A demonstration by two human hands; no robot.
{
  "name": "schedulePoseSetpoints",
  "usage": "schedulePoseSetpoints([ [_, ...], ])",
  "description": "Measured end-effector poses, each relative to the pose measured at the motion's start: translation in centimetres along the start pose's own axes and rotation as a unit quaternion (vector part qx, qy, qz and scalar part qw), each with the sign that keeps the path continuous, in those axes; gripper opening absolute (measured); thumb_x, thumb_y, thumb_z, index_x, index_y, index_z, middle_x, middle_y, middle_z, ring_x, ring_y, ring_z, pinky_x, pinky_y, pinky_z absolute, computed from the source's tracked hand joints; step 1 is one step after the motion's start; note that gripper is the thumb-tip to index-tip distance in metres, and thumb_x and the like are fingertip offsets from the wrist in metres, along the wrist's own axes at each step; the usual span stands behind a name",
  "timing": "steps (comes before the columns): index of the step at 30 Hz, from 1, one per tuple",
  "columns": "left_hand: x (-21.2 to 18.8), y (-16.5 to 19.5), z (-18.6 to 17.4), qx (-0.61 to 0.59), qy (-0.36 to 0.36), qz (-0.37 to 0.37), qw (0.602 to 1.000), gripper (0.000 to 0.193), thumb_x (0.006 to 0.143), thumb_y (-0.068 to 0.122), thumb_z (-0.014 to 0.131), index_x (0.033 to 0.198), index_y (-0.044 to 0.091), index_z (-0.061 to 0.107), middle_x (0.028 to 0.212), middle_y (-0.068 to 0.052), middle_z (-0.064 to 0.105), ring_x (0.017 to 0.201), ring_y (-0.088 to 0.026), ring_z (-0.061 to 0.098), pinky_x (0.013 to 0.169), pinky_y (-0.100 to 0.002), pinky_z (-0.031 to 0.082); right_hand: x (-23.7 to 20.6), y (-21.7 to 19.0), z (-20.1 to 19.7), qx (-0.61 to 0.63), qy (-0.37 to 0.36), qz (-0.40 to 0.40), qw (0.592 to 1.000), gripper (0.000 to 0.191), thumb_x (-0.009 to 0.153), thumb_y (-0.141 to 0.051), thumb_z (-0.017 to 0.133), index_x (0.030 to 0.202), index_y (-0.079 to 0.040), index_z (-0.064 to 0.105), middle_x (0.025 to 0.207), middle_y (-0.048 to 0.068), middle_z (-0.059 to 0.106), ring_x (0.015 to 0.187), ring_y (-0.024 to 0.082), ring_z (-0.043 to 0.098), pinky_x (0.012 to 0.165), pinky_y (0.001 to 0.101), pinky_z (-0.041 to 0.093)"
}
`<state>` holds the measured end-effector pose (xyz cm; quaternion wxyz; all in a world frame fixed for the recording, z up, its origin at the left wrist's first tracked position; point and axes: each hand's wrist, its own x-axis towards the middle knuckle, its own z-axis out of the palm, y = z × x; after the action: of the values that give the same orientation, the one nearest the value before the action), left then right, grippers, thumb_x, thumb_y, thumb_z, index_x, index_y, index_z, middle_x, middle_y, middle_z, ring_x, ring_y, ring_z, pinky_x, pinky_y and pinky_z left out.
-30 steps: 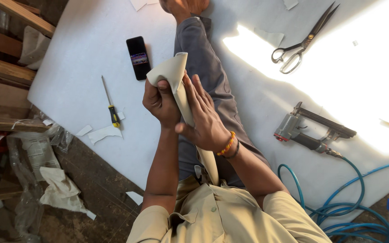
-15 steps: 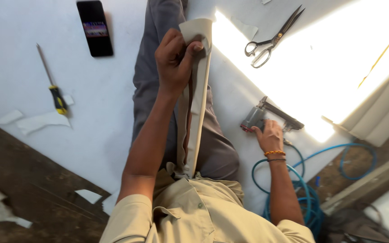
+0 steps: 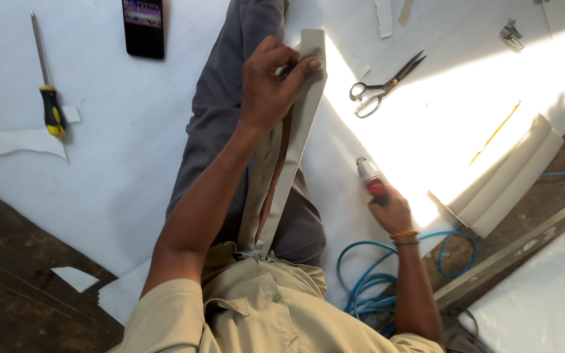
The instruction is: The person sits on the floor with a long foam strip on their lap and wraps it with beige fabric, folding the edges over. They use a hot glue gun to secure the fabric along the strip and finish by picking up a pneumatic nail gun.
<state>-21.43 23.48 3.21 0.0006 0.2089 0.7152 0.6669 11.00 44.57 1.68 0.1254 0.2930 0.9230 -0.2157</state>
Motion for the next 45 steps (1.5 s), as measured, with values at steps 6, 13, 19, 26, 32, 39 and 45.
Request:
schedulePoseSetpoints([
  [6,-0.2,1.2,1.2,0.034,-0.018,-0.067,0.997,0.034,0.091,0.03,0.085,0.075,0.002,0.074,0.076,-0.001,0.055,0.059,-0.01,0.052,0.051,-0.029,0.044,0.1,-6.1,-12.1,0.036,0.022,-0.199,0.979,0.032,0.083,-0.014,0.08,0.11,-0.004,0.068,0.091,0.014,0.072,0.078,0.026,0.072,0.072,0.0365,0.058],
  [13,-0.1,1.9,1.5,0.072,-0.001,-0.022,0.997,0.034,0.092,0.029,0.084,0.075,0.002,0.072,0.077,-0.003,0.052,0.06,-0.012,0.049,0.052,-0.033,0.042,4.9,-17.4,-18.6,-0.02,-0.065,-0.299,0.952,0.045,0.079,-0.016,0.079,0.12,-0.005,0.064,0.077,0.009,0.068,0.065,0.023,0.069,0.061,0.0339,0.055],
  [19,-0.4,1.1,2.1,0.077,0.008,-0.005,0.997,0.034,0.09,0.03,0.085,0.075,0.002,0.072,0.076,-0.004,0.051,0.062,-0.015,0.05,0.056,-0.035,0.043,5.9,-21.1,-18.8,-0.104,-0.055,-0.315,0.942,0.039,0.082,-0.017,0.08,0.116,-0.004,0.065,0.076,0.011,0.068,0.064,0.026,0.069,0.06,0.0368,0.055],
  [26,0.2,-1.1,1.5,0.093,-0.011,-0.048,0.994,0.034,0.091,0.032,0.084,0.077,0.004,0.073,0.079,-0.004,0.058,0.063,-0.016,0.056,0.056,-0.034,0.046,3.3,-14.6,-16.6,-0.034,0.015,-0.23,0.972,0.044,0.086,-0.018,0.08,0.119,-0.004,0.053,0.083,0.014,0.069,0.074,0.032,0.071,0.065,0.0371,0.056],
  [32,-3.3,-3.8,-0.7,0.035,0.026,0.001,0.999,0.038,0.106,0.029,0.072,0.126,-0.001,0.059,0.124,-0.015,0.056,0.117,-0.029,0.06,0.1,-0.041,0.051,-0.1,-6.0,-4.4,0.106,0.019,0.04,0.993,0.048,0.086,-0.015,0.073,0.124,-0.003,0.046,0.103,0.021,0.069,0.09,0.034,0.071,0.076,0.0437,0.055],
  [39,-12.3,-1.2,-1.4,0.221,-0.006,-0.049,0.974,0.041,0.099,0.037,0.078,0.108,0.002,0.058,0.13,-0.024,0.042,0.12,-0.04,0.049,0.1,-0.049,0.048,-1.0,-3.5,7.1,-0.072,0.131,-0.029,0.988,0.045,0.084,-0.012,0.077,0.119,-0.001,0.051,0.11,0.022,0.063,0.104,0.043,0.059,0.089,0.0527,0.049],
  [45,-13.3,-0.7,-0.2,0.318,-0.034,-0.082,0.944,0.054,0.091,0.048,0.083,0.087,0.001,0.056,0.121,-0.024,0.043,0.115,-0.041,0.048,0.085,-0.048,0.051,-0.4,-3.0,7.0,-0.121,0.002,0.019,0.992,0.042,0.086,-0.022,0.079,0.113,-0.001,0.055,0.102,0.02,0.066,0.094,0.04,0.065,0.08,0.0511,0.052],
])
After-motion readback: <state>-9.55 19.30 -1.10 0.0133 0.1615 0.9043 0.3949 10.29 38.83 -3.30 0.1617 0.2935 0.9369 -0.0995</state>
